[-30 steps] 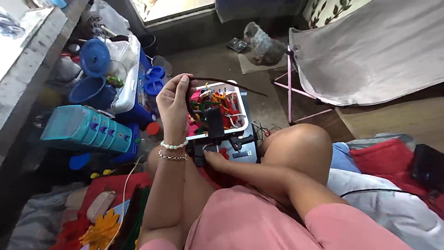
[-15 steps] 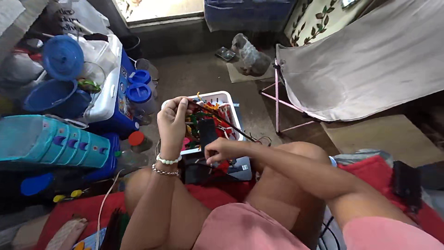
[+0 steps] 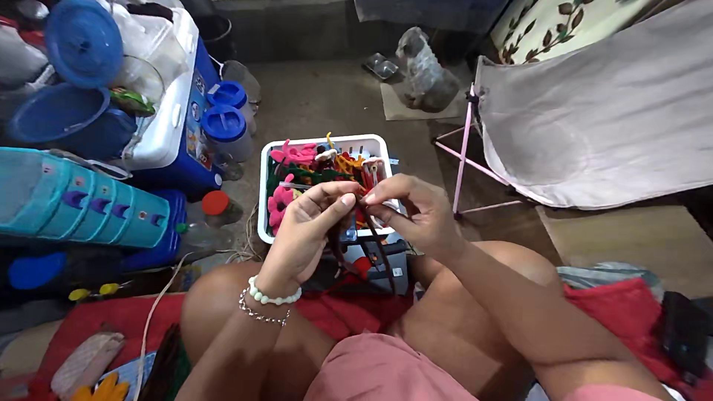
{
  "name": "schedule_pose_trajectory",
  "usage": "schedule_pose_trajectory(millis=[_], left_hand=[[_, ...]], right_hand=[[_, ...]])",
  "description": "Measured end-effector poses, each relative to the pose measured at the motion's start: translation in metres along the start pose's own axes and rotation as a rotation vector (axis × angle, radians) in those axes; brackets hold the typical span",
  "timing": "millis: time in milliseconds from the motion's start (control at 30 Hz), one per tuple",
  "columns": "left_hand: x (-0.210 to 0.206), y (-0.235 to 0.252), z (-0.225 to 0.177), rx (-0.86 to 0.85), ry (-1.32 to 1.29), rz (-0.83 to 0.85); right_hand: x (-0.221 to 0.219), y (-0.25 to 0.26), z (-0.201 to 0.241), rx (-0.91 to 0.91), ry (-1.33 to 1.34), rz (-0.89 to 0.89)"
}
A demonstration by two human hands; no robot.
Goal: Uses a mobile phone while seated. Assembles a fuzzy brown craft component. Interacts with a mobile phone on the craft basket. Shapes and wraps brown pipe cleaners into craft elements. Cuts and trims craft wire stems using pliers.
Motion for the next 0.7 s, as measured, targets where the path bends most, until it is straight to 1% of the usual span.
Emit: schedule_pose_trajectory(millis=[67,133,233,300,400,533,633,700], left_hand=[[-0.003,-0.002,0.006,0.030,-0.057,-0.021],[-0.006,-0.002,0.011,0.042,-0.088,-0.048],[-0.009,-0.002,0.019,0.076,-0.126,-0.083],[-0.010,-0.002,0.022,0.070,-0.120,-0.107],[-0.009,-0.002,0.019,-0.015,-0.055,-0.115],[-0.009,-0.002,0.013,-0.164,0.063,-0.109],[-0.009,-0.003,0.010,-0.206,0.145,-0.123],[-0.008,-0.004,0.008,-0.221,0.180,-0.115]], right_hand=[[0.000,-0.006,0.005,0.066,-0.086,0.013],[0.000,-0.011,0.007,0.093,-0.136,0.009],[0.002,-0.015,0.008,0.096,-0.168,-0.035],[0.006,-0.014,0.007,0.073,-0.143,-0.061],[0.010,-0.013,0.001,-0.001,-0.071,-0.094],[0.010,-0.014,-0.003,-0.070,-0.035,-0.085],[0.009,-0.014,-0.005,-0.094,-0.024,-0.061],[0.009,-0.013,-0.004,-0.080,-0.039,-0.032]])
Point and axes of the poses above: each hand's wrist, its own y-axis towards the middle knuckle, its own x-axis out of the back of the hand, z = x × y, the point moved 7 cm from there along y, towards the middle knuckle, and after that the axes turned 4 degrees about y, right-handed, at the moved point
